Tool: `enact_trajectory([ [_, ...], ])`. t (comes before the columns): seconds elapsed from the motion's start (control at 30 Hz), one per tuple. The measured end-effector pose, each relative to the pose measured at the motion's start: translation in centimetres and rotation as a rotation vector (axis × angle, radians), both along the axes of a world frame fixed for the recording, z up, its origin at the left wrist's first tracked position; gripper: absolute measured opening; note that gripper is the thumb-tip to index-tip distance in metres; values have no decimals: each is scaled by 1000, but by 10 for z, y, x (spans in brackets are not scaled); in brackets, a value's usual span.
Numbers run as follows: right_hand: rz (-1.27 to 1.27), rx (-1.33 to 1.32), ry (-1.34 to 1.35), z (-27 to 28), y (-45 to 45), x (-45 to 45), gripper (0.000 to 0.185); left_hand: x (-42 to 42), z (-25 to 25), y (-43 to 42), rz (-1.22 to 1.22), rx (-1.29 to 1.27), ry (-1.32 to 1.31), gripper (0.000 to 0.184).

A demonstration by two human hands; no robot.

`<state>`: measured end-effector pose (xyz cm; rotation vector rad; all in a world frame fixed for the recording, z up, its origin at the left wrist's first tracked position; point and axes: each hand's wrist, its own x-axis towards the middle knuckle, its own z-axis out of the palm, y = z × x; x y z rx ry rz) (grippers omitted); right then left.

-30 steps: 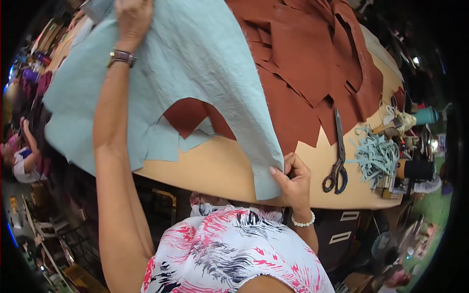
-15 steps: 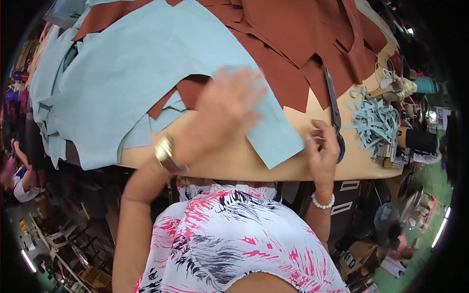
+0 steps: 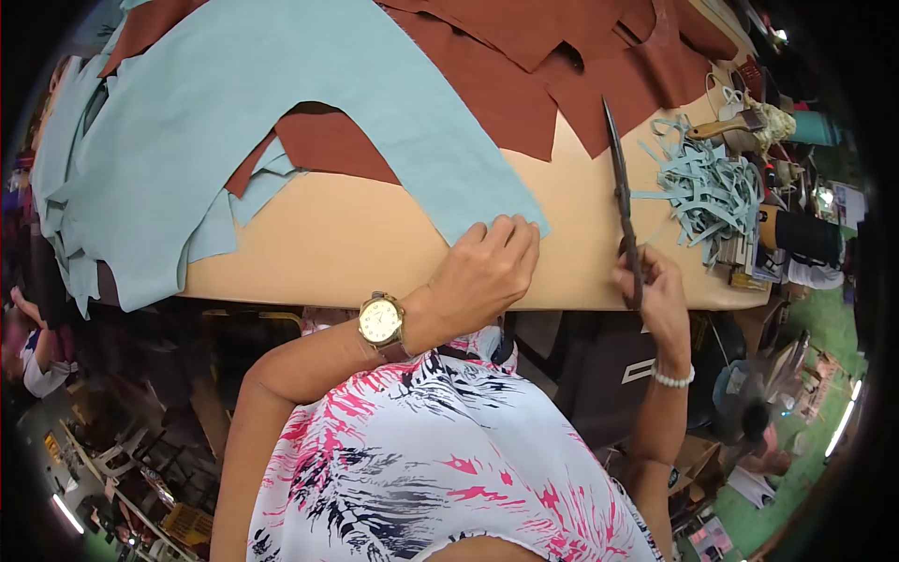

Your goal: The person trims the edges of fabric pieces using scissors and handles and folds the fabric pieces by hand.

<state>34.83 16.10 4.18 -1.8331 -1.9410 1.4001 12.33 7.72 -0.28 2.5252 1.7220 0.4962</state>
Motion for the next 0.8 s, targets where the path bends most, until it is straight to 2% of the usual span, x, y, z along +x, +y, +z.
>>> enact_trajectory([
  [0.07, 24, -27, 161, 7, -13, 7, 18, 0, 2, 2, -9, 17, 9, 40],
  [0.17, 76, -234, 160, 22, -32, 18, 23, -2, -4, 3, -3, 97, -38, 38],
  [0.23, 15, -378, 137, 29, -45, 19, 28, -1, -9, 5, 12, 155, -86, 36],
  [0.27, -52, -405, 165, 28, -49, 25, 29, 0, -12, 6, 24, 175, -107, 36],
  [0.4, -6, -499, 229, 17, -61, 50, 34, 1, -13, 9, 61, 183, -109, 33],
  [0.5, 148, -440, 196, 6, -70, 68, 45, 0, -13, 9, 57, 159, -151, 31],
  [0.53, 143, -498, 177, 12, -69, 64, 50, -1, -12, 8, 36, 175, -164, 31],
  [0.63, 225, -472, 138, 11, -71, 62, 53, -1, -12, 4, -14, 215, -193, 29],
  [0.8, 221, -431, 225, 6, -76, 47, 49, 4, -16, -1, -30, 231, -198, 28],
])
